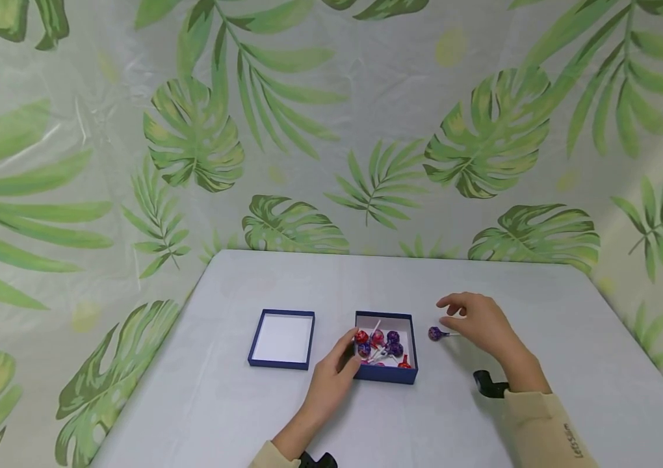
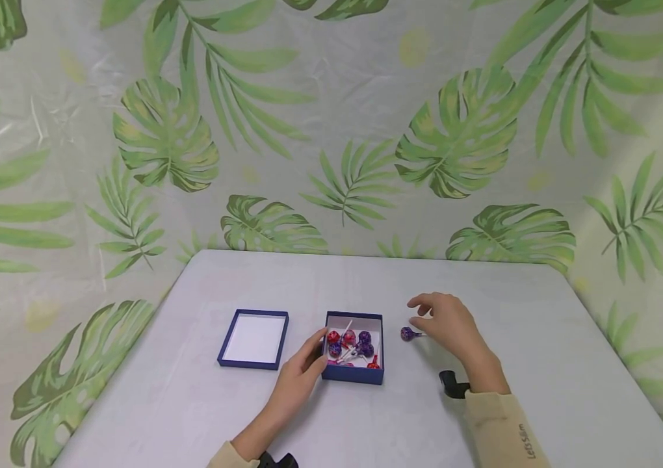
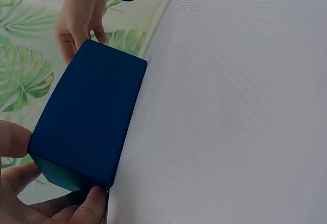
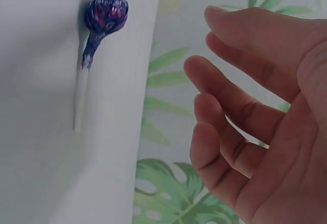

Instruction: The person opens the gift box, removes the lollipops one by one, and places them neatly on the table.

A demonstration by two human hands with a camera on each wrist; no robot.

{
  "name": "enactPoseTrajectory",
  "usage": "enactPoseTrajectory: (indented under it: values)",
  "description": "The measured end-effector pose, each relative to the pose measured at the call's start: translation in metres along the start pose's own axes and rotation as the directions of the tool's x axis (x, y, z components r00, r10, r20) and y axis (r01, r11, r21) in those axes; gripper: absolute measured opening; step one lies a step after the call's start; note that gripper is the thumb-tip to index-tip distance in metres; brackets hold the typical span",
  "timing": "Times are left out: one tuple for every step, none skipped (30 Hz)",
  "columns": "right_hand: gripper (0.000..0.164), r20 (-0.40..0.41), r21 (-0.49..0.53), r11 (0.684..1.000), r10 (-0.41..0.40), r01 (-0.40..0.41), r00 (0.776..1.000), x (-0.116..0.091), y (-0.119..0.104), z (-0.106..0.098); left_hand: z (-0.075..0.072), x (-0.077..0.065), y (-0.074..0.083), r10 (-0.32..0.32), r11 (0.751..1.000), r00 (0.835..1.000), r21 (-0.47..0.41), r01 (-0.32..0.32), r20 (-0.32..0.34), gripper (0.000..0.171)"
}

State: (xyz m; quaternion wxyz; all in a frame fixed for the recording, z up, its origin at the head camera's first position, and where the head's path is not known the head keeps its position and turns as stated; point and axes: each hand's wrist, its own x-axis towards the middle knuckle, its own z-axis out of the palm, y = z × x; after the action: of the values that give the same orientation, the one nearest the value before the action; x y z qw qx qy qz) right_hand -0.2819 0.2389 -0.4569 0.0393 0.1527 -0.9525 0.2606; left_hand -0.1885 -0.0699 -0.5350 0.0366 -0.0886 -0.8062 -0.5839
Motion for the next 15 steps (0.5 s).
enactPoseTrajectory:
  values:
    - [0.027, -0.001, -0.002, 1.000, -0.004, 0.004, 1.000, 0.000, -0.001, 0.000, 0.000, 0.000, 0.000, -0.005, 1.000, 1.000, 0.000, 0.005, 0.002, 0.050]
    - [0.027, -0.002, -0.004, 1.000, -0.009, 0.009, 1.000, 0.000, -0.003, 0.001, 0.000, 0.000, 0.000, -0.008, 1.000, 1.000, 0.001, 0.008, 0.004, 0.050]
    - [0.028, -0.004, -0.005, 1.000, -0.013, 0.013, 1.000, -0.001, -0.005, 0.001, 0.000, 0.000, 0.000, -0.012, 1.000, 1.000, 0.001, 0.012, 0.006, 0.051]
    - [0.029, -0.008, -0.007, 1.000, -0.019, 0.019, 1.000, -0.001, -0.007, 0.002, 0.000, 0.000, 0.000, -0.009, 1.000, 1.000, 0.002, 0.009, 0.007, 0.050]
    - [0.029, -0.011, -0.009, 1.000, -0.025, 0.025, 1.000, -0.001, -0.009, 0.002, 0.000, 0.000, 0.001, -0.017, 1.000, 1.000, 0.000, 0.017, 0.007, 0.051]
    - [0.030, -0.016, -0.011, 0.999, -0.033, 0.033, 0.999, -0.002, -0.011, 0.002, -0.001, -0.001, 0.001, -0.017, 1.000, 1.000, 0.001, 0.017, 0.008, 0.051]
    - [0.031, -0.019, -0.014, 0.999, -0.040, 0.040, 0.999, -0.002, -0.013, 0.003, -0.001, -0.001, 0.001, -0.024, 1.000, 1.000, -0.001, 0.024, 0.009, 0.051]
    - [0.031, -0.020, -0.016, 0.999, -0.047, 0.047, 0.999, -0.002, -0.015, 0.003, -0.001, -0.001, 0.001, -0.026, 1.000, 1.000, -0.001, 0.026, 0.009, 0.051]
    - [0.032, -0.023, -0.019, 0.998, -0.053, 0.053, 0.998, -0.002, -0.017, 0.003, -0.001, -0.001, 0.002, -0.027, 1.000, 1.000, -0.002, 0.027, 0.008, 0.051]
    - [0.032, -0.026, -0.025, 0.998, -0.059, 0.058, 0.998, -0.002, -0.020, 0.004, -0.001, -0.001, 0.002, -0.029, 1.000, 1.000, -0.004, 0.029, 0.008, 0.051]
    - [0.033, -0.026, -0.028, 0.998, -0.064, 0.063, 0.998, -0.002, -0.022, 0.004, -0.001, 0.000, 0.002, -0.034, 0.999, 0.999, -0.007, 0.034, 0.010, 0.051]
    - [0.033, -0.029, -0.031, 0.997, -0.071, 0.070, 0.997, -0.002, -0.024, 0.004, -0.001, 0.000, 0.002, -0.033, 0.999, 0.999, -0.010, 0.033, 0.011, 0.051]
    - [0.033, -0.032, -0.033, 0.997, -0.077, 0.076, 0.996, -0.002, -0.027, 0.004, -0.001, 0.000, 0.002, -0.035, 0.999, 0.999, -0.013, 0.035, 0.012, 0.051]
    - [0.034, -0.035, -0.033, 0.996, -0.085, 0.084, 0.996, -0.002, -0.029, 0.004, -0.001, 0.000, 0.002, -0.034, 0.999, 0.999, -0.016, 0.034, 0.012, 0.052]
    - [0.034, -0.040, -0.032, 0.995, -0.091, 0.090, 0.995, -0.002, -0.031, 0.004, -0.001, 0.000, 0.002, -0.032, 0.999, 0.999, -0.019, 0.032, 0.012, 0.052]
